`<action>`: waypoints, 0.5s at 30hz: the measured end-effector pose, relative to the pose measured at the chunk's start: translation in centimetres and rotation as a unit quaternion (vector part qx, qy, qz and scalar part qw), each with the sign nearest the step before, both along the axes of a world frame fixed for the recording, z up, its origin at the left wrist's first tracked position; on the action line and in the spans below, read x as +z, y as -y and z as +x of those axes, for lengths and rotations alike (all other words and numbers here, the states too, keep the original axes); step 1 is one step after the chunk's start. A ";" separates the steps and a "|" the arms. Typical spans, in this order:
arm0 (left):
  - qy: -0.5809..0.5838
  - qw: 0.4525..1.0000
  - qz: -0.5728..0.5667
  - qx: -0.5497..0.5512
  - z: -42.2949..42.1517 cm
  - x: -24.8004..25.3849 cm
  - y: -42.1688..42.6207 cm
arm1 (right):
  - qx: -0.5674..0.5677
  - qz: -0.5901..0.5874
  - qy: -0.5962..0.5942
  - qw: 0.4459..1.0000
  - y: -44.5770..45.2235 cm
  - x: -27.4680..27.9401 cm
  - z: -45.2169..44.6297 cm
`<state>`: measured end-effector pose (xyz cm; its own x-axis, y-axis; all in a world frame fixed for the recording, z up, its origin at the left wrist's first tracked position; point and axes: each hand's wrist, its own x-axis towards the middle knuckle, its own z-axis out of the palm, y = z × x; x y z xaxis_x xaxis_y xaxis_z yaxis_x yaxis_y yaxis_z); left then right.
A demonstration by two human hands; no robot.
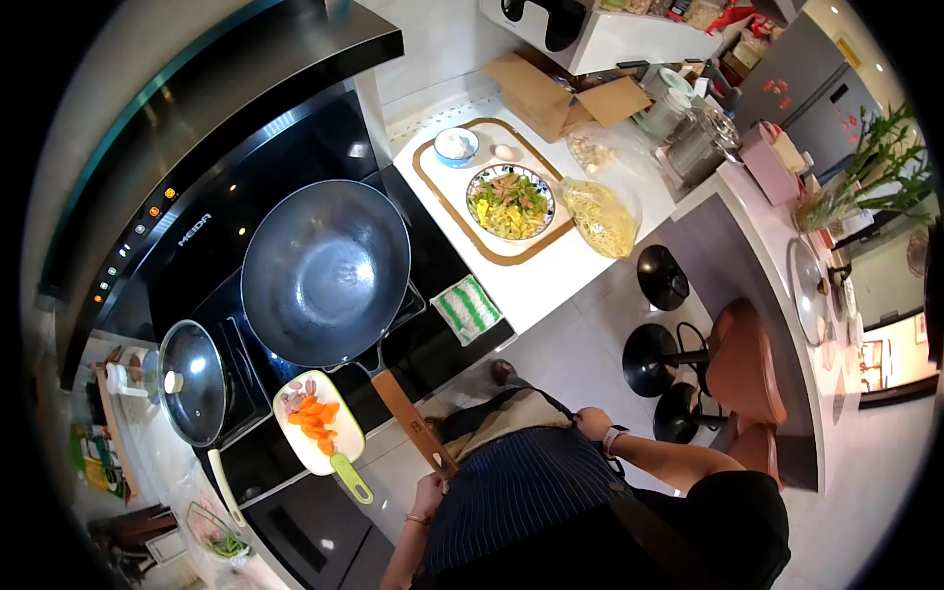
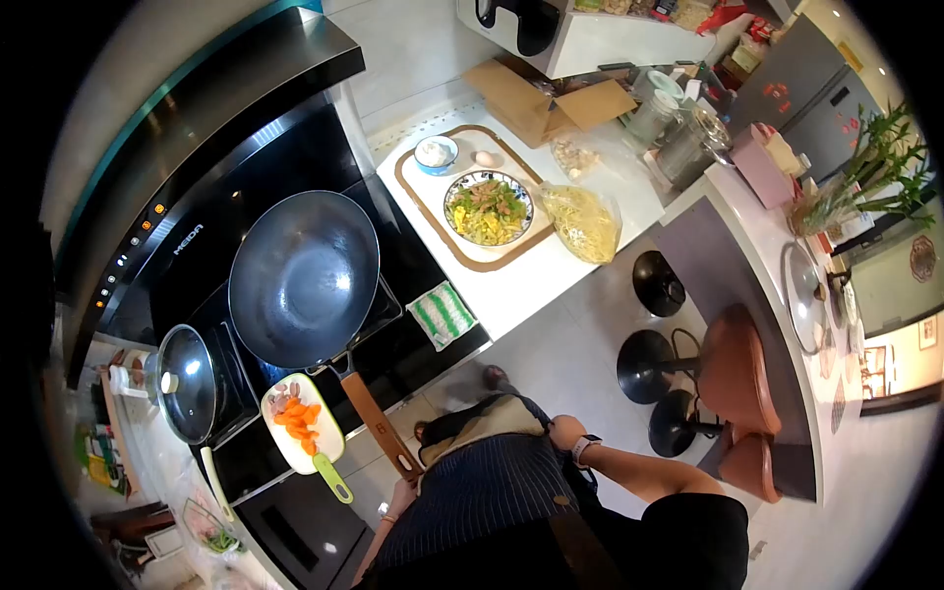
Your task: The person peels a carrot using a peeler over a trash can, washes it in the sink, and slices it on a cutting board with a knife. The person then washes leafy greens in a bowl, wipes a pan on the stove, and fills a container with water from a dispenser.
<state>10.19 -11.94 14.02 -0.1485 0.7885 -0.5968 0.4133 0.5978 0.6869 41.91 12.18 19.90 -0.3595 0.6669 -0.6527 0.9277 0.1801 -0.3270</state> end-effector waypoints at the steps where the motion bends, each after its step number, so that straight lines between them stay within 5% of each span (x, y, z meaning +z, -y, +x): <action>1: -0.006 1.000 -0.001 0.008 0.7 -0.6 0.1 | -0.010 0.020 -0.016 1.000 -0.8 -0.3 0.3; 3: -0.069 0.988 0.048 0.126 2.3 -0.9 -0.2 | -0.009 0.017 -0.047 0.999 -2.8 -0.9 0.4; 7: -0.001 0.959 0.021 0.282 7.3 -2.2 -1.7 | 0.002 -0.027 -0.089 0.996 -9.0 -0.2 0.5; 8: -0.005 0.960 0.034 0.276 8.3 -9.8 1.1 | 0.015 -0.030 -0.092 0.995 -10.4 -0.5 1.0; 12: -0.114 0.943 -0.089 0.300 12.1 -7.8 -0.4 | 0.061 -0.109 -0.102 0.987 -14.8 -3.6 1.8; 14: -0.287 0.911 0.127 0.266 14.3 -7.2 1.4 | 0.159 -0.114 -0.085 0.977 -16.2 -5.5 2.1; 15: 0.036 0.812 -0.033 0.582 14.9 -5.7 1.8 | 0.207 -0.114 -0.080 0.968 -16.8 -6.5 2.2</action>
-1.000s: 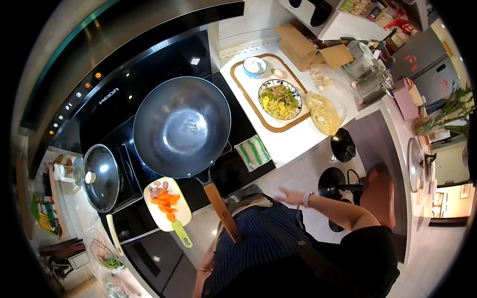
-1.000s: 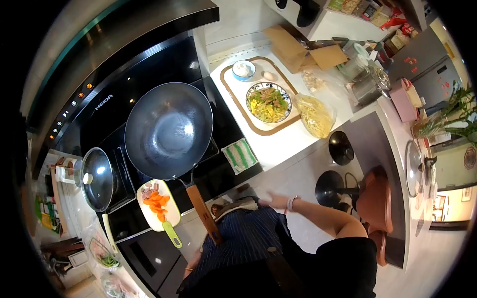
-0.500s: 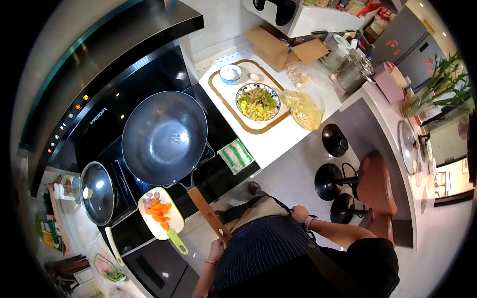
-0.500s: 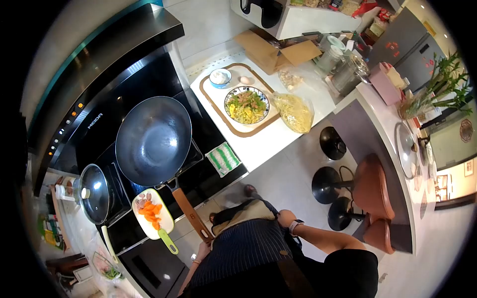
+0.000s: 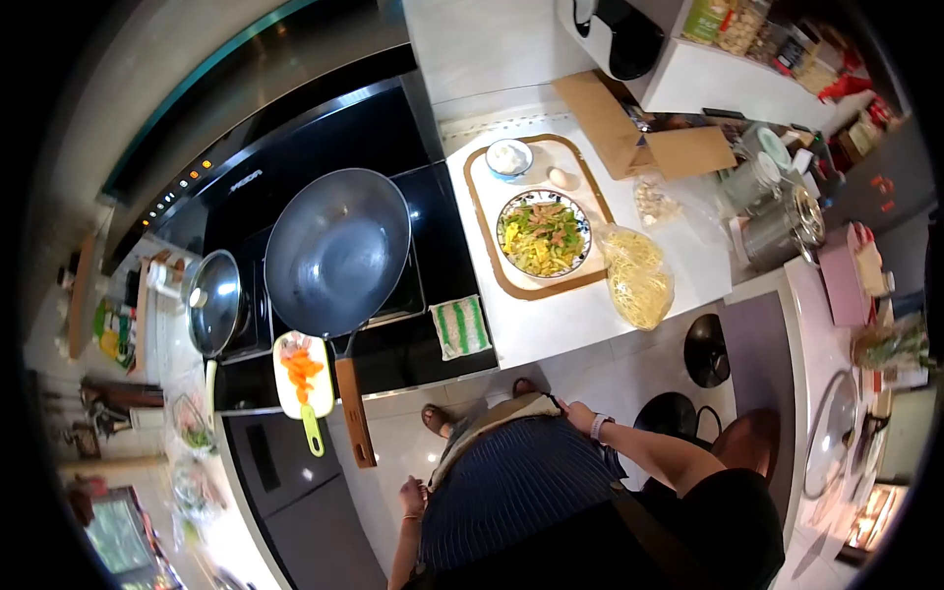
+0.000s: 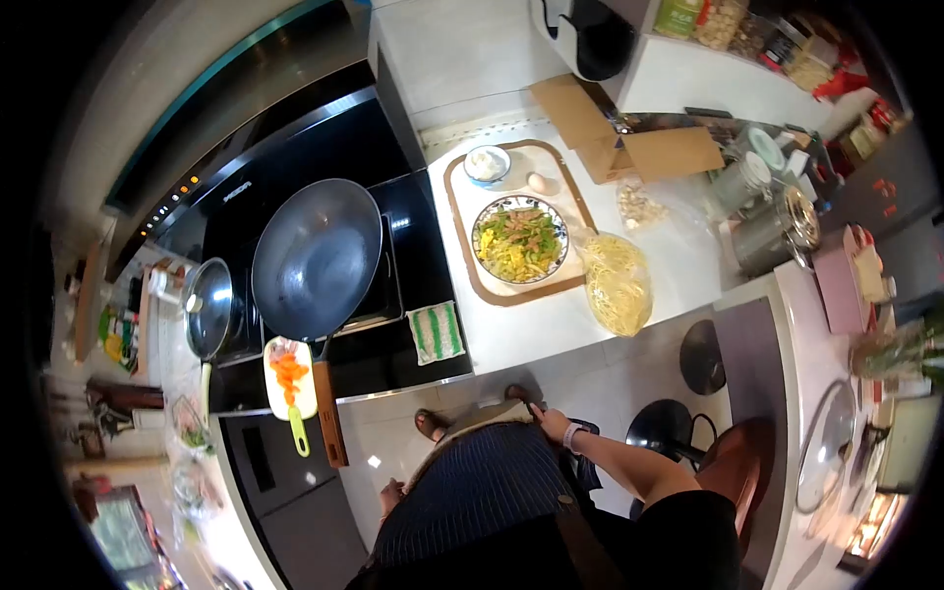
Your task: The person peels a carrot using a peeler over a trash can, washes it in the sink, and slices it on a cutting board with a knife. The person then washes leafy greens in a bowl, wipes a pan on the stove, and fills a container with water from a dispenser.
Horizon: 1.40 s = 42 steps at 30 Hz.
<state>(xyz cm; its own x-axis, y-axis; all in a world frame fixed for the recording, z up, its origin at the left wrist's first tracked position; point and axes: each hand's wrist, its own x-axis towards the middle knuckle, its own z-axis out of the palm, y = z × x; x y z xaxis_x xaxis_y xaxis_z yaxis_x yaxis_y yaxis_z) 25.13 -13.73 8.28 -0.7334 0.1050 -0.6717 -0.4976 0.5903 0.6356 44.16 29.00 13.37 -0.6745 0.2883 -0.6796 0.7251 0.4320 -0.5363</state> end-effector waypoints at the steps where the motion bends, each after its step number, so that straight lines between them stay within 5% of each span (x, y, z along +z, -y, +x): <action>1: 0.039 0.997 -0.037 0.061 0.9 1.4 0.4 | -0.038 -0.034 0.023 0.998 -0.9 -0.1 -0.5; 3: 0.078 0.981 -0.092 0.154 2.6 3.8 1.6 | -0.062 -0.067 0.044 0.995 -2.4 -0.6 -1.0; 5: 0.018 0.981 -0.172 0.084 4.6 4.5 3.8 | 0.008 0.053 0.036 0.998 -3.7 -4.3 0.5; 7: -0.027 0.966 -0.258 0.002 6.6 3.9 5.6 | -0.096 0.039 0.137 0.985 -5.3 -5.8 2.0; 9: -0.044 0.942 -0.323 -0.075 8.1 2.7 7.0 | -0.061 0.075 0.204 0.974 -6.8 -6.4 3.7; 11: -0.051 0.923 -0.355 -0.138 9.1 1.2 7.7 | -0.179 -0.006 0.260 0.949 -7.2 -8.1 5.3; 19: -0.144 0.962 -0.182 -0.147 6.1 2.3 3.7 | -0.223 -0.029 0.222 0.949 -3.4 -9.8 3.5; 22: -0.158 0.960 -0.188 -0.134 4.9 3.8 3.3 | -0.076 0.079 0.109 0.988 -0.7 -8.1 0.1; 28: -0.160 0.937 -0.279 -0.136 4.0 0.6 8.1 | 0.051 0.068 0.007 0.996 1.6 -7.7 -2.5; 29: -0.197 0.870 -0.335 -0.303 4.5 -5.5 12.1 | 0.034 0.067 -0.006 0.997 1.3 -8.2 -2.0; 30: -0.197 0.872 -0.330 -0.301 4.6 -5.6 12.6 | 0.014 0.067 -0.018 0.997 1.1 -8.6 -1.5; 32: -0.165 0.762 -0.423 -0.463 5.2 -4.5 12.7 | 0.005 0.079 0.014 0.997 0.6 -8.4 -0.7; 36: -0.073 0.813 -0.376 -0.439 6.9 -4.2 12.5 | -0.020 0.098 0.110 0.989 0.1 -7.1 0.6; 42: -0.114 0.836 -0.328 -0.426 7.8 -2.4 10.0 | -0.021 0.090 0.099 0.991 1.1 -5.6 0.4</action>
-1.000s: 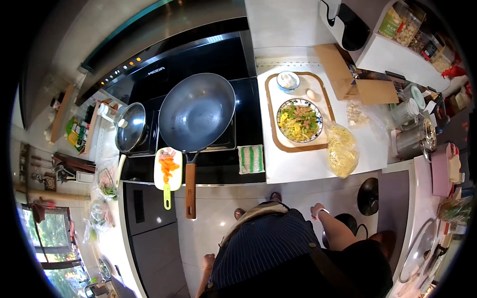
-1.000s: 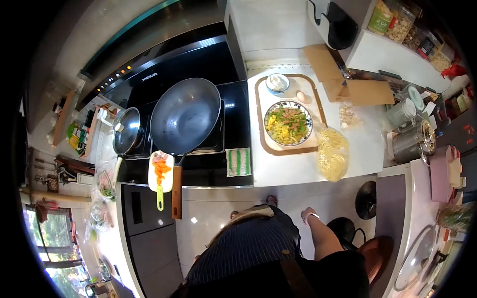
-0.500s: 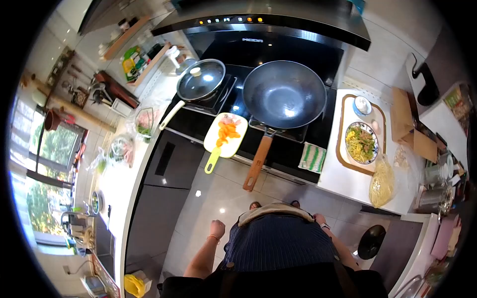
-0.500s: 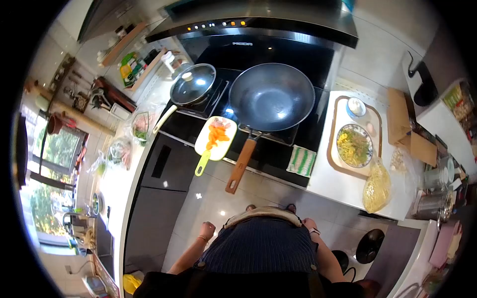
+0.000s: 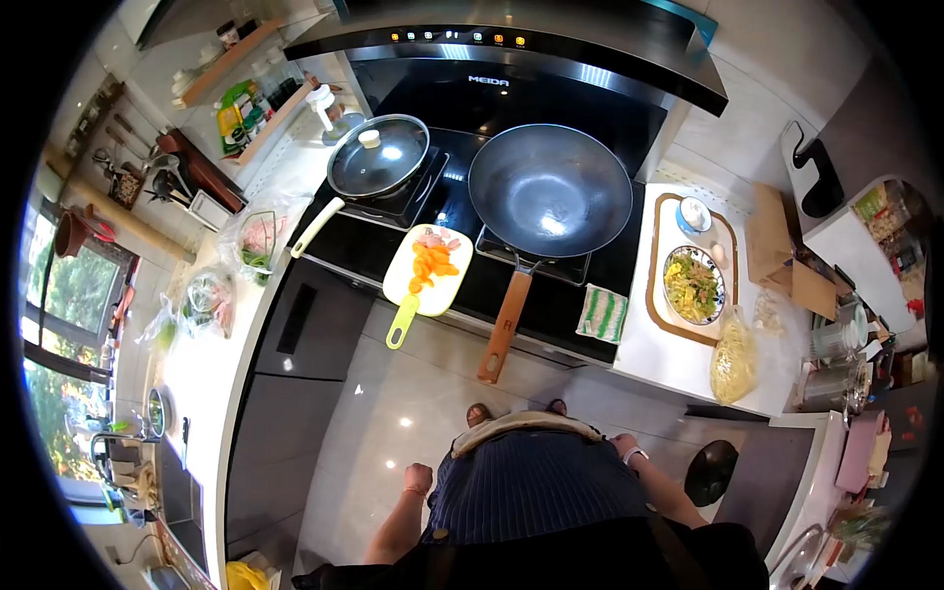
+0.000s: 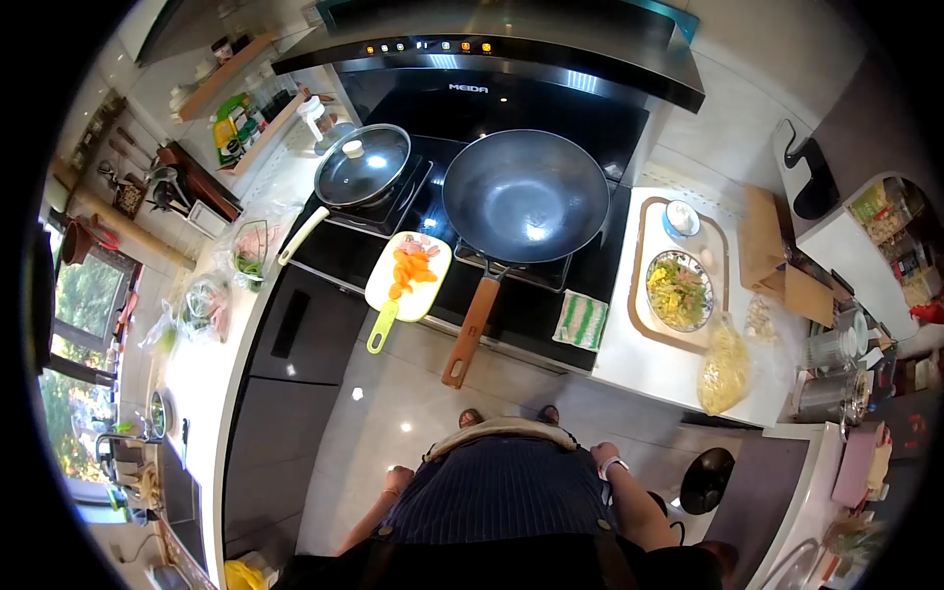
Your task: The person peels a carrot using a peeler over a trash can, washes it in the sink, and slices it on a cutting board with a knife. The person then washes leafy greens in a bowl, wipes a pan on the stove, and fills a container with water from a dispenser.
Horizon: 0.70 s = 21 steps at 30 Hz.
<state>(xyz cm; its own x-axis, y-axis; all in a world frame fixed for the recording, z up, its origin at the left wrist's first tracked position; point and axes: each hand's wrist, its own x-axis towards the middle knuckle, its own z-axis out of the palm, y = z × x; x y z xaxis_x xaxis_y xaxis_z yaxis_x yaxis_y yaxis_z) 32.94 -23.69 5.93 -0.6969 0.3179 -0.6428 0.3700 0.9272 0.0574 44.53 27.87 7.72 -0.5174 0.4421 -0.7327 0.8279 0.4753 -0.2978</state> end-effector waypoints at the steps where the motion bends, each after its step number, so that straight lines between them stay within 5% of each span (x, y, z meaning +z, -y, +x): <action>1: 0.003 1.000 -0.001 -0.008 -0.2 0.0 -0.4 | -0.002 0.002 0.001 1.000 0.2 -0.5 -0.1; 6: -0.034 0.994 0.074 0.070 -0.9 -1.6 -0.2 | 0.086 0.005 -0.026 0.996 1.2 -1.5 -1.5; 8: -0.046 0.900 0.194 0.388 -1.1 -3.1 0.0 | 0.098 0.010 -0.041 0.994 1.2 -1.6 -1.4; 12: 0.009 0.920 0.184 0.345 -2.2 -4.2 1.2 | 0.055 -0.005 -0.029 0.998 0.7 -1.9 -0.6; 14: 0.017 0.848 0.207 0.487 -2.0 -4.8 1.4 | 0.023 -0.005 -0.014 1.000 0.7 -1.6 -0.2; 21: 0.044 0.895 0.133 0.425 -2.0 -2.0 0.2 | 0.018 -0.015 -0.025 0.999 0.7 -1.1 0.4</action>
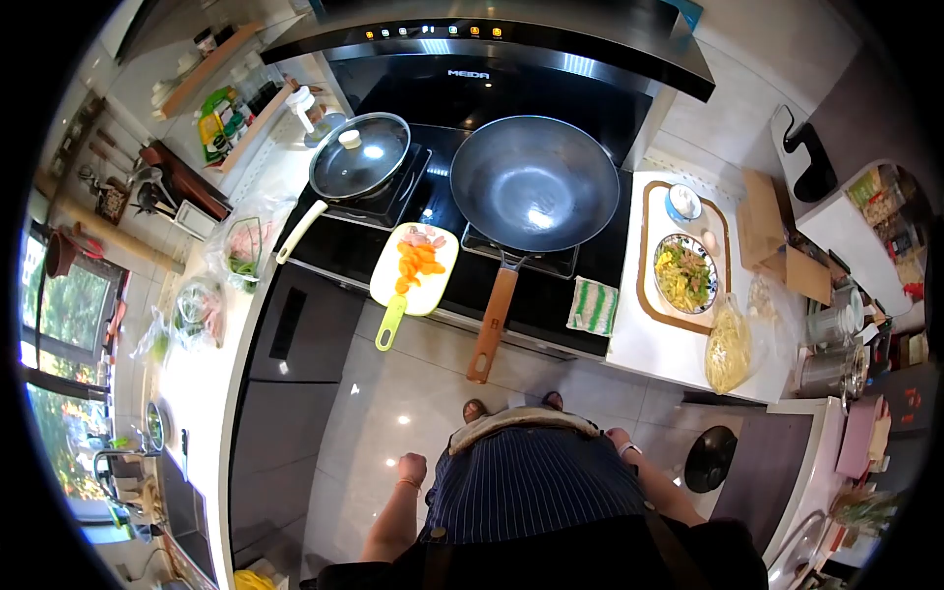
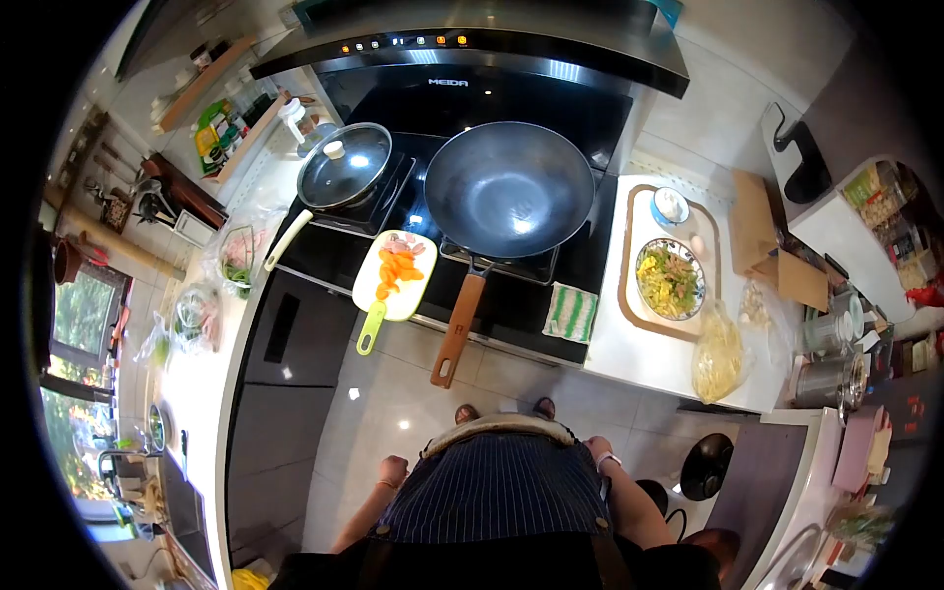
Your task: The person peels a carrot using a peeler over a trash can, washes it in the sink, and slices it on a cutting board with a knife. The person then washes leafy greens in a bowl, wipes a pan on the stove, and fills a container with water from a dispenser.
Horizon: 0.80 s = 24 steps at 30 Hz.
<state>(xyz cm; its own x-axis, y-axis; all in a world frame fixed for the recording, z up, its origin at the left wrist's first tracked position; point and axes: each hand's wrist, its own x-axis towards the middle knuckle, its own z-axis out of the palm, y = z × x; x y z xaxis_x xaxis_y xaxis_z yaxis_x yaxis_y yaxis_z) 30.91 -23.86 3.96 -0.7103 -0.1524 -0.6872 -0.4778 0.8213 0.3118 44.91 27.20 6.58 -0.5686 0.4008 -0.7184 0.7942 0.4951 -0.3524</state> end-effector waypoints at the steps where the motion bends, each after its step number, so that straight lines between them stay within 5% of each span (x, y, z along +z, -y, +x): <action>1: -0.012 0.999 -0.009 -0.030 0.1 0.1 -0.1 | -0.004 -0.002 0.006 1.000 0.0 0.0 0.0; 7: -0.069 0.945 -0.017 -0.319 -1.0 1.9 -0.4 | 0.016 -0.017 0.005 1.000 -0.4 1.1 -1.2; 9: -0.001 0.998 0.054 0.019 -1.4 5.1 -2.3 | -0.047 -0.190 -0.024 0.980 -1.7 6.7 -4.1; 10: 0.001 0.998 0.056 0.002 -1.8 4.7 -2.4 | -0.115 -0.313 -0.075 0.940 -2.6 8.6 -5.1; 14: -0.085 0.977 -0.027 -0.194 -1.6 0.1 1.7 | -0.266 -0.271 -0.259 0.888 -8.6 15.5 -10.6; 15: -0.093 0.951 -0.038 -0.293 -1.6 -0.1 2.2 | -0.386 -0.262 -0.334 0.819 -9.9 16.0 -11.8; 17: -0.108 0.951 -0.058 -0.283 -1.6 -0.8 2.6 | -0.524 -0.162 -0.373 0.748 -13.7 14.0 -14.1; 21: -0.063 0.986 -0.046 -0.148 -1.6 4.0 -0.8 | -0.591 -0.260 -0.421 0.637 -17.7 12.9 -16.6; 23: -0.053 0.997 0.055 0.023 -1.8 8.0 -3.4 | -0.585 -0.261 -0.435 0.633 -17.9 12.9 -17.2; 24: -0.055 0.997 0.053 0.024 -1.6 7.7 -3.2 | -0.589 -0.259 -0.428 0.634 -18.1 12.8 -17.4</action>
